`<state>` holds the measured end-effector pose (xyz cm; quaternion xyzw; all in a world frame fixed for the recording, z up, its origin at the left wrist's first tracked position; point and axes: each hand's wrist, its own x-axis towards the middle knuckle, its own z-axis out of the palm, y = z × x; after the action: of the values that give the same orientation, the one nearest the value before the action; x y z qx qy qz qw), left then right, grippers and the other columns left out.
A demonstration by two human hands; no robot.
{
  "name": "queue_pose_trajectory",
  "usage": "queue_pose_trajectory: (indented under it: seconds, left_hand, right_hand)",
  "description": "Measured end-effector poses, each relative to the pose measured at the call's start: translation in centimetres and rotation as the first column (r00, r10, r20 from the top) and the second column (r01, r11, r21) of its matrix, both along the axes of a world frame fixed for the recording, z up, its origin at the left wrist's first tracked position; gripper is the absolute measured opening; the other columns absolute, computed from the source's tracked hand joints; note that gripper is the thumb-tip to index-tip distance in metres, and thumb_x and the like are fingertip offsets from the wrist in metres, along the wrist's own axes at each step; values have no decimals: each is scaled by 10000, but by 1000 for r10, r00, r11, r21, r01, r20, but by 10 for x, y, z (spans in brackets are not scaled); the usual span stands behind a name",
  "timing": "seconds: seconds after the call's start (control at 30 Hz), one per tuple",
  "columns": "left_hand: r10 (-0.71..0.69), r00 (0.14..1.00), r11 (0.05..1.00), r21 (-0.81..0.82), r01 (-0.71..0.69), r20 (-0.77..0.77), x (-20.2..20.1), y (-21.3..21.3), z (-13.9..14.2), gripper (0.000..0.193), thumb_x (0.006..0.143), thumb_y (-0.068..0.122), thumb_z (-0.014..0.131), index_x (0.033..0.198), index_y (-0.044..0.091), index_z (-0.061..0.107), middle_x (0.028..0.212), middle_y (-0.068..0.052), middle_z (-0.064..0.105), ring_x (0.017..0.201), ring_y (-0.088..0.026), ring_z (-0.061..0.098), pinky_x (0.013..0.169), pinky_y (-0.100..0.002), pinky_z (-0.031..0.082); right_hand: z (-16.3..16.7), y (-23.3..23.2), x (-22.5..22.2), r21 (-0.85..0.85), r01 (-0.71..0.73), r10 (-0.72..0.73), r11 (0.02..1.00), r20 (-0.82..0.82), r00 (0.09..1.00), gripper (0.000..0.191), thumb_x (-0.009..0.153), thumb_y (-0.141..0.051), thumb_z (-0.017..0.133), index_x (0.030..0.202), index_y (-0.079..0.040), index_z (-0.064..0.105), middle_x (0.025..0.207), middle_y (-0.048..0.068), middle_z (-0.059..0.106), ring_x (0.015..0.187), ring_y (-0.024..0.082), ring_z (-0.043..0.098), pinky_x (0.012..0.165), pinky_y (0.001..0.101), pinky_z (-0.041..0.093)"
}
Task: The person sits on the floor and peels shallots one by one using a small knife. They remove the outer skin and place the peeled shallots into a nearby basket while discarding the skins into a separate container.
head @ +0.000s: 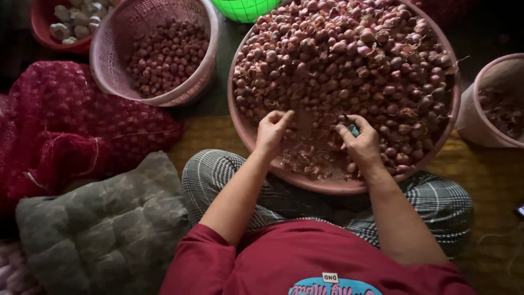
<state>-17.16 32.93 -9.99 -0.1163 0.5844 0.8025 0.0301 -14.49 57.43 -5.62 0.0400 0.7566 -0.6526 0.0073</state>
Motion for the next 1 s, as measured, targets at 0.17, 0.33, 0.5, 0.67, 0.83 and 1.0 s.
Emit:
queue_pose_trajectory:
  seconds: [0.17, 0.33, 0.5, 0.67, 0.83, 1.0]
  left_hand:
    - [-280, 856, 581, -787, -208, -434, 5, 3, 6, 202, 815, -11, 680, 972, 113, 709, 935, -120, 680, 863, -333, 699, 732, -413, 580]
    - [-427, 890, 195, -977, -84, -161, -14, 0, -7, 190, 814, 47, 650, 982, 127, 691, 1073, -126, 667, 951, -368, 679, 750, -477, 556]
    - [-415, 895, 307, -951, -30, -162, -22, 6, -26, 140, 916, 62, 697, 1051, 93, 685, 1026, -131, 716, 931, -286, 714, 782, -403, 585]
    - [-367, 927, 927, 56, 371, -77, -2, 20, -21, 211, 995, 146, 716, 1171, 39, 671, 1040, -65, 757, 907, -102, 710, 781, -261, 597]
    - [-429, 902, 899, 79, 432, -45, 18, 32, -3, 248, 979, 190, 738, 1156, 25, 684, 962, -24, 725, 760, -78, 650, 633, -239, 545]
    - [-317, 948, 938, 145, 316, -15, 22, 40, 7, 251, 943, 162, 768, 1126, 33, 655, 908, -29, 710, 715, -68, 646, 560, -235, 532]
  right_hand:
    - [0, -4, 1, 50, -22, 20, 999, 30, 999, 213, 952, -151, 737, 1136, -50, 699, 751, -30, 630, 559, 47, 546, 495, 221, 444]
    - [-11, -3, -2, 30, -35, 35, 999, 16, 999, 191, 960, -146, 734, 1122, -48, 706, 734, -37, 616, 555, 46, 538, 492, 228, 436]
    - [-12, -7, -2, 28, -93, 94, 995, -19, 995, 196, 946, -123, 742, 1126, -49, 717, 802, -31, 646, 634, 42, 557, 566, 218, 464]
    - [-17, -9, 2, -114, -254, 240, 961, -123, 963, 223, 916, -64, 731, 1136, -52, 690, 966, -34, 694, 869, 16, 632, 763, 186, 532]
    - [-20, -9, 2, -191, -236, 230, 953, -51, 972, 103, 1000, -58, 697, 1094, -18, 713, 941, 15, 700, 812, 51, 626, 706, 209, 518]
    - [-2, -3, 8, -123, -250, 251, 960, -6, 968, 315, 994, -108, 622, 1306, -68, 611, 928, 8, 680, 775, 72, 610, 666, 222, 505]
